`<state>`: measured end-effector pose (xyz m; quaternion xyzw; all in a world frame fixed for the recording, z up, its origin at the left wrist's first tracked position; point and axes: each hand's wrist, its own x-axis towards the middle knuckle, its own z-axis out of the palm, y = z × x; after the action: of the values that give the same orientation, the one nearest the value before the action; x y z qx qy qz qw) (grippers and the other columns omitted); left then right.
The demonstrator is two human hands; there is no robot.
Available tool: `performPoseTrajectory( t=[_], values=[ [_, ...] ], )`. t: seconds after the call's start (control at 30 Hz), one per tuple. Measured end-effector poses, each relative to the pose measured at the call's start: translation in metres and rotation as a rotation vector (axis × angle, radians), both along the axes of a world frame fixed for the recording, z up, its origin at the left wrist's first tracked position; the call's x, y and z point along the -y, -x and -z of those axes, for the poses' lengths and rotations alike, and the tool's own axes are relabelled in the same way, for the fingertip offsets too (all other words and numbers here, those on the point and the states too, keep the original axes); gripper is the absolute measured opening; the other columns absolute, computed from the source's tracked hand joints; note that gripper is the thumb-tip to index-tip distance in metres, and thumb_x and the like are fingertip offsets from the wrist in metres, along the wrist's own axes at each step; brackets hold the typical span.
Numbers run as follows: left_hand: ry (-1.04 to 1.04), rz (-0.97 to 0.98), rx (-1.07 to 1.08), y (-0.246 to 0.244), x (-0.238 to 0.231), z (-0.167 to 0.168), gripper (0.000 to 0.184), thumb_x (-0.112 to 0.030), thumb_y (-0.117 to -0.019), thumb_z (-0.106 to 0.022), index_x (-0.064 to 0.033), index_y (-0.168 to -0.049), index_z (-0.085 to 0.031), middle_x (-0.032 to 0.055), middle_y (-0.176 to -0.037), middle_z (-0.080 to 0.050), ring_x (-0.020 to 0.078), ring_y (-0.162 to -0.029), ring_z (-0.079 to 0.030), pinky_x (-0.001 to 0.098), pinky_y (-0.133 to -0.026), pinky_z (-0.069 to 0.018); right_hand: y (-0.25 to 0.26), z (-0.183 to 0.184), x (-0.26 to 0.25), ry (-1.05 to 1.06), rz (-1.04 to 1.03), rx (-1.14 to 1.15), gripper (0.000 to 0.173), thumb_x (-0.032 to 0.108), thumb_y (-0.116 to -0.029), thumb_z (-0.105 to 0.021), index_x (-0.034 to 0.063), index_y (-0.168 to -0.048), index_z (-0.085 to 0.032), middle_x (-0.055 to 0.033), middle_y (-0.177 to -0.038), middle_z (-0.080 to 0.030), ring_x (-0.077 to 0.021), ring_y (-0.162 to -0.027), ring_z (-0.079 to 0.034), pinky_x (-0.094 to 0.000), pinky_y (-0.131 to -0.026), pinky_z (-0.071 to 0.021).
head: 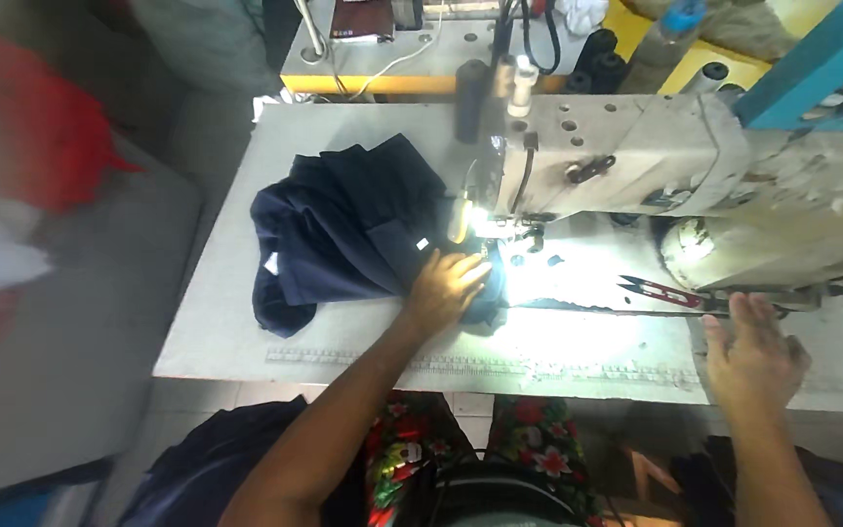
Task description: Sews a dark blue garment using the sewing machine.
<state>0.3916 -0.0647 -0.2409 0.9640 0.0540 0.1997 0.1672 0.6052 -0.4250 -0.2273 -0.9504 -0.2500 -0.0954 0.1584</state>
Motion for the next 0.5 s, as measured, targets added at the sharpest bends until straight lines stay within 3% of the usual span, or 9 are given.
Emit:
performPoseTrajectory(
  t=[0.13,0.23,0.33,0.4,0.5],
  values=[
    [0.0,-0.007,0.009,0.002,0.002,0.002,0.032,-0.022,-0.1016,-0.059,-0.0127,-0.129,-0.072,0.0113,-0.134,-0.069,0.0343,-0.125,-0.064,0.0626,-0.108,-0.0433,0.001,-0.007,-0.005,-0.015,0.018,0.06,0.071,0.048,-0.1045,-0.044,-0.0032,-0.154,-0.039,-0.0314,-0.158,-0.037,-0.0527,-0.148,-0.032,-0.0743,-0.115,-0.0195],
    [0.003,-0.003,0.008,0.001,0.0,0.002,0.032,-0.022,-0.1019,-0.058,-0.0129,-0.129,-0.072,0.0109,-0.134,-0.069,0.0333,-0.126,-0.064,0.0614,-0.108,-0.0437,-0.006,-0.012,-0.008,-0.041,0.039,0.138,0.072,0.05,-0.1031,-0.046,-0.0027,-0.151,-0.044,-0.0307,-0.155,-0.043,-0.0531,-0.147,-0.033,-0.0757,-0.115,-0.0162],
    [0.005,0.001,0.011,0.002,0.0,0.002,0.032,-0.02,-0.101,-0.058,-0.0127,-0.129,-0.073,0.0109,-0.134,-0.069,0.0333,-0.125,-0.065,0.062,-0.107,-0.0438,-0.007,-0.022,-0.017,-0.098,0.068,0.125,0.078,0.054,-0.1037,-0.04,-0.0032,-0.156,-0.036,-0.0277,-0.16,-0.037,-0.0505,-0.151,-0.026,-0.0725,-0.118,-0.0126],
    [0.015,0.0,0.001,0.002,0.0,0.002,0.032,-0.02,-0.1013,-0.058,-0.0132,-0.129,-0.072,0.0103,-0.135,-0.068,0.033,-0.126,-0.064,0.062,-0.109,-0.0427,0.007,-0.02,-0.025,-0.144,0.036,0.103,0.082,0.054,-0.1032,-0.04,-0.0065,-0.158,-0.03,-0.0327,-0.162,-0.029,-0.0551,-0.151,-0.022,-0.0718,-0.119,-0.0141],
    [0.02,-0.001,-0.001,0.001,0.0,0.002,0.032,-0.021,-0.1016,-0.058,-0.0133,-0.129,-0.072,0.0103,-0.135,-0.068,0.0328,-0.127,-0.064,0.0621,-0.108,-0.0429,0.035,-0.01,-0.036,-0.152,-0.036,0.101,0.082,0.052,-0.1024,-0.042,-0.0091,-0.156,-0.031,-0.0429,-0.158,-0.023,-0.0624,-0.147,-0.021,-0.0739,-0.117,-0.0165]
  ],
)
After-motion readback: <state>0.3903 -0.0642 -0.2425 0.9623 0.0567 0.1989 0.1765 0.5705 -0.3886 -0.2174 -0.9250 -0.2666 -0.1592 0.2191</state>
